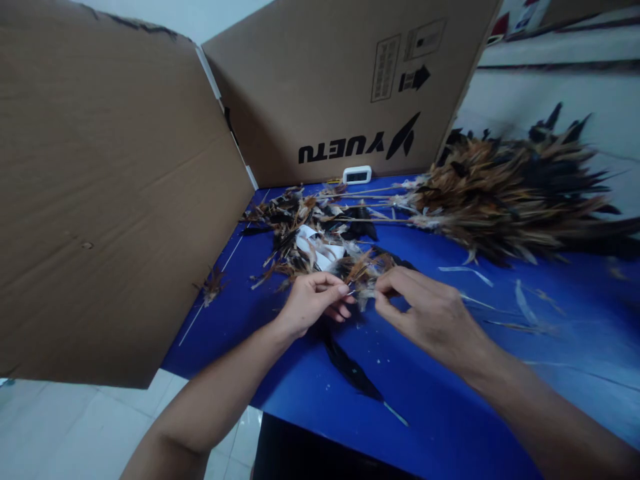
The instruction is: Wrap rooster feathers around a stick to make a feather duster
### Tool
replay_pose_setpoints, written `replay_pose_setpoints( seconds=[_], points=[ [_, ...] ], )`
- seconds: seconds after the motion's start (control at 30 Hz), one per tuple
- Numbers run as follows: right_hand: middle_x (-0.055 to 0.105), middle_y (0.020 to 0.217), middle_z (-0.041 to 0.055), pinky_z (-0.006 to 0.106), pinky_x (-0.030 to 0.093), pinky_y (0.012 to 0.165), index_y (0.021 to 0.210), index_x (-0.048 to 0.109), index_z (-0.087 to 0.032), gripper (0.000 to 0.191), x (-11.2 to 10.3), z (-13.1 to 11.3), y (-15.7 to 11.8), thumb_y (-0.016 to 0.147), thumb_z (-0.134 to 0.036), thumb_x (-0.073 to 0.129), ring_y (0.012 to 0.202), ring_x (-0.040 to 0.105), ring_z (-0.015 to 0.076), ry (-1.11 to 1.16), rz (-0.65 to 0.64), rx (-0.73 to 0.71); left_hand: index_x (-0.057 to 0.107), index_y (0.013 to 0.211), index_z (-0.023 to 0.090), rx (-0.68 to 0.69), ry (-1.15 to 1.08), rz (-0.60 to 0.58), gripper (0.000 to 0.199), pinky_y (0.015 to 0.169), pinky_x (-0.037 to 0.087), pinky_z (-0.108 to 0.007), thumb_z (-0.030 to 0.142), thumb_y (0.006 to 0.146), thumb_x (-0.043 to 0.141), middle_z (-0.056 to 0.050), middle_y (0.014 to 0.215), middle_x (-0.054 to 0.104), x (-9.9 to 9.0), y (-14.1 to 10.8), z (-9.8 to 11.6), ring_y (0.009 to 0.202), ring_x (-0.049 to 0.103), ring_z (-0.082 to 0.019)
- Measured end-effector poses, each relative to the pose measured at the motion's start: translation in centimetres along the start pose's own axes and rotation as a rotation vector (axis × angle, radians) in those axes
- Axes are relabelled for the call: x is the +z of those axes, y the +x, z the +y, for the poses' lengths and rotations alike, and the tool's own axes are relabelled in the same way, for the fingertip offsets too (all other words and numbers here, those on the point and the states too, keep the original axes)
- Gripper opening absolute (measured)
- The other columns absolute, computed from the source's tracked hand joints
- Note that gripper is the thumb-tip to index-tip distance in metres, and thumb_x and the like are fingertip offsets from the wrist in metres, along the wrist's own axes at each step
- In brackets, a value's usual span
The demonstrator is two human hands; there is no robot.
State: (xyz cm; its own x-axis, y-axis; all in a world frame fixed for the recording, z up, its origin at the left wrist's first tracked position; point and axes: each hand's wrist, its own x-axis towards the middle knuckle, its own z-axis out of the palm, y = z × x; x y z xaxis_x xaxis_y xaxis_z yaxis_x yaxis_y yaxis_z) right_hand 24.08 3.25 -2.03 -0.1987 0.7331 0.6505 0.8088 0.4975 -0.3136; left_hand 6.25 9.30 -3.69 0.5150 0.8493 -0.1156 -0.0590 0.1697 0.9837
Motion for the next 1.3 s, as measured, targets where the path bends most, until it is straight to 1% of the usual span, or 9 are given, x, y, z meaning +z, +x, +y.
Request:
replay_pose_setpoints(
  seconds=[0.27,0.57,0.63,0.7,0.83,0.93,1.03,1.17,1.3],
  points=[
    [0.056,0.068,0.0049,0.034,0.045,0.068,0.071,0.051,-0.02,0.018,0.4,0.1,-0.4,0.083,-0.013,0.041,0.069,0.055,0.0193,-0.093,-0.033,-0.043,0.06,0.077,0.011,-0.006,-0.037,-0.002,0.032,0.047,0.053,-0.023,0.037,0.066,0.074,-0.006,0.07,0.069,0.2,-0.1,0.1,0.05,0.063,-0.012],
    [0.059,0.072,0.0041,0.034,0.046,0.072,0.073,0.052,-0.021,0.016,0.5,-0.4,-0.3,0.084,-0.013,0.043,0.072,0.057,0.0185,0.02,0.011,-0.014,0.061,0.072,0.01,0.02,-0.023,-0.006,0.03,0.046,0.05,-0.022,0.036,0.067,0.074,-0.004,0.063,0.066,0.3,0.0,0.0,0.045,0.057,-0.008],
    [0.061,0.079,0.0043,0.033,0.047,0.073,0.078,0.054,-0.022,0.01,0.6,-0.5,-0.2,0.083,-0.016,0.047,0.076,0.058,0.0182,0.099,0.038,0.077,0.061,0.071,0.01,0.045,-0.034,0.019,0.028,0.045,0.048,-0.021,0.035,0.067,0.073,-0.003,0.061,0.065,0.3,0.1,0.2,0.043,0.055,-0.007],
    [0.061,0.081,0.0041,0.032,0.048,0.069,0.086,0.056,-0.021,0.006,0.9,-0.5,-0.2,0.08,-0.021,0.054,0.074,0.059,0.0174,0.199,0.061,0.268,0.061,0.071,0.01,0.064,-0.053,0.055,0.027,0.045,0.047,-0.02,0.034,0.068,0.073,-0.003,0.061,0.065,0.3,0.0,0.4,0.043,0.054,-0.007],
    [0.061,0.071,0.0021,0.029,0.049,0.056,0.091,0.057,-0.018,0.025,1.9,-0.3,-0.2,0.072,-0.032,0.065,0.063,0.06,0.0156,0.554,0.008,0.69,0.061,0.074,0.01,0.085,-0.112,0.087,0.026,0.047,0.048,-0.02,0.032,0.069,0.073,-0.003,0.063,0.066,0.3,0.0,0.5,0.045,0.055,-0.007],
    [0.065,0.075,0.0045,0.026,0.048,0.052,0.092,0.062,-0.016,0.033,2.5,-0.6,-0.2,0.07,-0.038,0.068,0.066,0.062,0.0164,0.805,-0.085,0.798,0.061,0.075,0.01,0.094,-0.127,0.059,0.027,0.048,0.049,-0.021,0.033,0.069,0.073,-0.003,0.063,0.066,0.3,0.0,0.3,0.046,0.056,-0.008],
    [0.069,0.077,0.0049,0.026,0.048,0.054,0.088,0.067,-0.017,0.029,2.9,-1.0,-0.3,0.071,-0.041,0.068,0.068,0.063,0.0166,0.879,-0.063,0.784,0.062,0.074,0.01,0.1,-0.115,0.022,0.027,0.048,0.049,-0.022,0.034,0.069,0.073,-0.002,0.062,0.065,0.5,0.0,0.0,0.045,0.056,-0.008],
    [0.07,0.075,0.0031,0.028,0.048,0.062,0.081,0.069,-0.019,0.021,3.1,-0.8,-0.5,0.075,-0.038,0.064,0.068,0.063,0.0165,0.795,-0.018,0.704,0.063,0.074,0.009,0.089,-0.094,0.002,0.028,0.049,0.05,-0.022,0.035,0.069,0.073,-0.004,0.064,0.066,0.7,-0.1,-0.1,0.046,0.057,-0.009],
    [0.07,0.075,0.0011,0.027,0.049,0.064,0.081,0.069,-0.021,0.017,3.2,-0.5,-0.6,0.076,-0.036,0.063,0.068,0.063,0.016,0.711,0.02,0.656,0.064,0.075,0.009,0.071,-0.08,0.012,0.03,0.049,0.051,-0.023,0.036,0.067,0.074,-0.005,0.065,0.067,0.8,-0.3,0.0,0.048,0.059,-0.01]
  ],
)
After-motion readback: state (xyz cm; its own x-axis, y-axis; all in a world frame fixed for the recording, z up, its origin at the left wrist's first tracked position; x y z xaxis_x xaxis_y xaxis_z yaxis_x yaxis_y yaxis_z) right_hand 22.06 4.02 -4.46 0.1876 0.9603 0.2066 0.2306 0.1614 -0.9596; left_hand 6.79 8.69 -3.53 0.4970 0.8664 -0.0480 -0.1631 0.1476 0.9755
